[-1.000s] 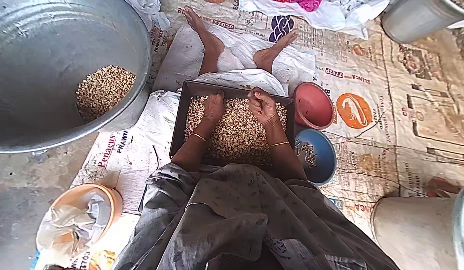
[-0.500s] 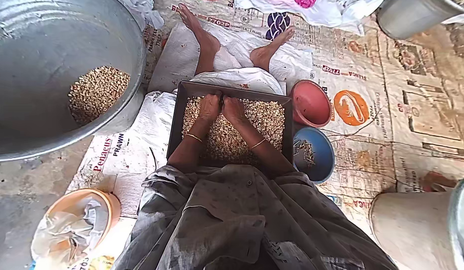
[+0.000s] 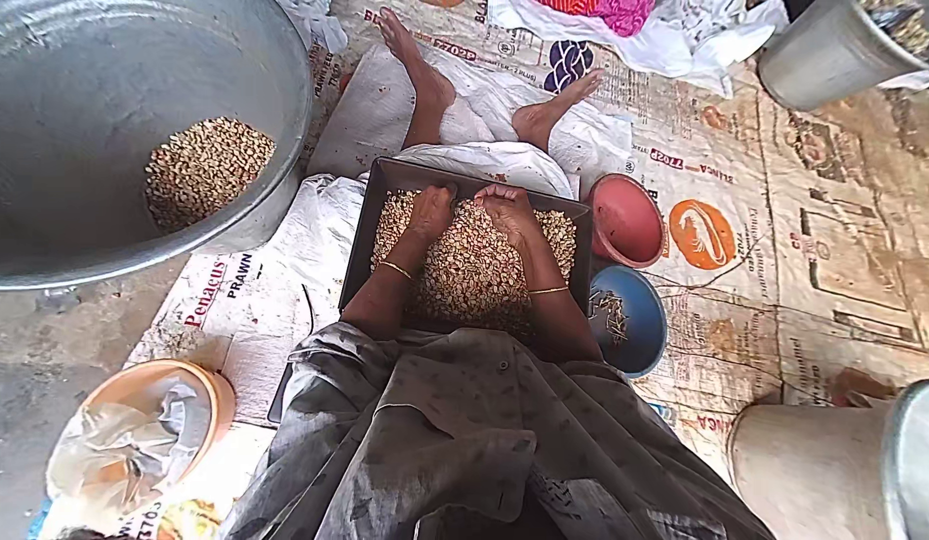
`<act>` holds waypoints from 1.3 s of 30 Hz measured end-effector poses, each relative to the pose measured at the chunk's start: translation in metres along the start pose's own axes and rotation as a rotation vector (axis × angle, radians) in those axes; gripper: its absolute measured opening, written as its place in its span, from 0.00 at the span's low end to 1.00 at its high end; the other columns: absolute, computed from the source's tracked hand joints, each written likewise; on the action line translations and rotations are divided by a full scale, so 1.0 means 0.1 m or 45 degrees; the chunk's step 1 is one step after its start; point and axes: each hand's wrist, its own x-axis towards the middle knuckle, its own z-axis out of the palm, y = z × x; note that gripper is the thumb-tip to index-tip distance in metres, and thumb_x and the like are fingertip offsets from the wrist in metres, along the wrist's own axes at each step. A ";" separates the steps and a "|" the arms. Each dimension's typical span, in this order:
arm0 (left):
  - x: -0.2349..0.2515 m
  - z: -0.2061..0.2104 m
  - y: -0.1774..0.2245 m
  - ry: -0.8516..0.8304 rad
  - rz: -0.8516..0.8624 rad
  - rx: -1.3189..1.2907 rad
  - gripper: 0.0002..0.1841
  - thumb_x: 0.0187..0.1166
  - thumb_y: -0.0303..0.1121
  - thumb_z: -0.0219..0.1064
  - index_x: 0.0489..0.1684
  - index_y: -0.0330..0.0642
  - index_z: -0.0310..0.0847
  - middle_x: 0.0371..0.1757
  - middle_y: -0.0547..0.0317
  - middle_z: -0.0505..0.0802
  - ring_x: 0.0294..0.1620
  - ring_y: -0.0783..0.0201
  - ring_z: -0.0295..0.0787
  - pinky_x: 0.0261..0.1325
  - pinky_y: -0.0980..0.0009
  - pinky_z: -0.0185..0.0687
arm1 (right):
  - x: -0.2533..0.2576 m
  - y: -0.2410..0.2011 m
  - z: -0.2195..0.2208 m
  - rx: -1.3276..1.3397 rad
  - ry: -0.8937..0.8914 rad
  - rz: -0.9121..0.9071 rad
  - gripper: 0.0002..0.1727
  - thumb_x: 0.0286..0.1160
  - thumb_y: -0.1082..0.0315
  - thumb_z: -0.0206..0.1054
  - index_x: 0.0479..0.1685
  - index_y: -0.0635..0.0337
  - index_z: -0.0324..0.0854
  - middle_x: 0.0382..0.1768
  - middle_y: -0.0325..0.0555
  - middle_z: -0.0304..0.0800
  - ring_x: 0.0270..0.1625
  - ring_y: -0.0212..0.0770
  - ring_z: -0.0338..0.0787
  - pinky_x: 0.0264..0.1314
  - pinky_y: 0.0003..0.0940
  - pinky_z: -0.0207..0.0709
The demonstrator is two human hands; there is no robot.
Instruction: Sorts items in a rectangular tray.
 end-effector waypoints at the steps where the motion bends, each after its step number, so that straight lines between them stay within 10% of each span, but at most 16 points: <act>1: 0.01 0.00 0.00 -0.004 0.000 -0.004 0.14 0.87 0.31 0.55 0.56 0.32 0.83 0.53 0.31 0.92 0.63 0.32 0.88 0.65 0.36 0.79 | -0.01 0.01 -0.03 0.067 -0.013 0.014 0.05 0.81 0.75 0.65 0.40 0.62 0.85 0.17 0.30 0.72 0.12 0.20 0.58 0.12 0.16 0.51; 8: 0.06 0.00 -0.18 0.113 0.140 -0.416 0.13 0.83 0.28 0.60 0.49 0.26 0.86 0.47 0.31 0.93 0.55 0.35 0.90 0.65 0.37 0.78 | -0.03 -0.03 -0.04 0.237 -0.086 0.055 0.09 0.87 0.72 0.60 0.38 0.61 0.84 0.14 0.29 0.72 0.10 0.19 0.57 0.10 0.15 0.49; 13: 0.07 0.01 -0.33 0.194 0.362 -1.109 0.05 0.78 0.25 0.67 0.35 0.33 0.85 0.26 0.66 0.84 0.27 0.79 0.75 0.37 0.78 0.74 | -0.05 0.01 -0.16 0.456 -0.271 0.019 0.11 0.86 0.72 0.56 0.38 0.58 0.83 0.13 0.27 0.70 0.08 0.19 0.58 0.08 0.14 0.51; 20: -0.12 -0.13 -0.31 0.012 0.456 -2.167 0.12 0.82 0.22 0.55 0.34 0.50 0.82 0.10 0.77 0.72 0.07 0.82 0.58 0.12 0.85 0.54 | 0.00 0.17 -0.18 1.077 -0.457 -0.190 0.11 0.81 0.60 0.54 0.35 0.48 0.80 0.23 0.29 0.80 0.12 0.21 0.67 0.11 0.14 0.58; 26: -0.13 -0.16 -0.39 -0.097 0.705 -2.737 0.10 0.82 0.32 0.50 0.34 0.52 0.77 0.16 0.74 0.78 0.10 0.81 0.67 0.13 0.86 0.60 | 0.08 -0.02 0.10 0.022 0.073 -0.002 0.20 0.95 0.63 0.50 0.36 0.60 0.84 0.15 0.28 0.73 0.10 0.21 0.60 0.10 0.17 0.53; 29: -0.14 -0.16 -0.34 -0.152 0.564 -2.678 0.19 0.89 0.37 0.40 0.31 0.51 0.76 0.16 0.73 0.77 0.09 0.80 0.64 0.12 0.86 0.58 | 0.19 -0.12 0.23 -0.879 0.101 0.022 0.16 0.88 0.65 0.58 0.45 0.67 0.89 0.39 0.56 0.89 0.44 0.48 0.87 0.52 0.48 0.79; 31: -0.15 -0.19 -0.29 -0.136 0.382 -2.620 0.23 0.93 0.37 0.35 0.30 0.50 0.75 0.13 0.74 0.74 0.07 0.81 0.62 0.11 0.87 0.57 | 0.18 -0.27 0.44 -1.275 0.123 0.142 0.21 0.90 0.60 0.56 0.48 0.70 0.87 0.56 0.66 0.90 0.64 0.61 0.88 0.66 0.61 0.77; 39: -0.12 -0.28 -0.30 0.069 -0.253 -2.090 0.17 0.96 0.34 0.43 0.37 0.46 0.76 0.12 0.75 0.64 0.07 0.79 0.50 0.10 0.83 0.47 | 0.08 -0.22 0.91 -1.577 0.254 0.176 0.16 0.86 0.65 0.60 0.53 0.71 0.86 0.56 0.67 0.90 0.65 0.64 0.89 0.62 0.61 0.80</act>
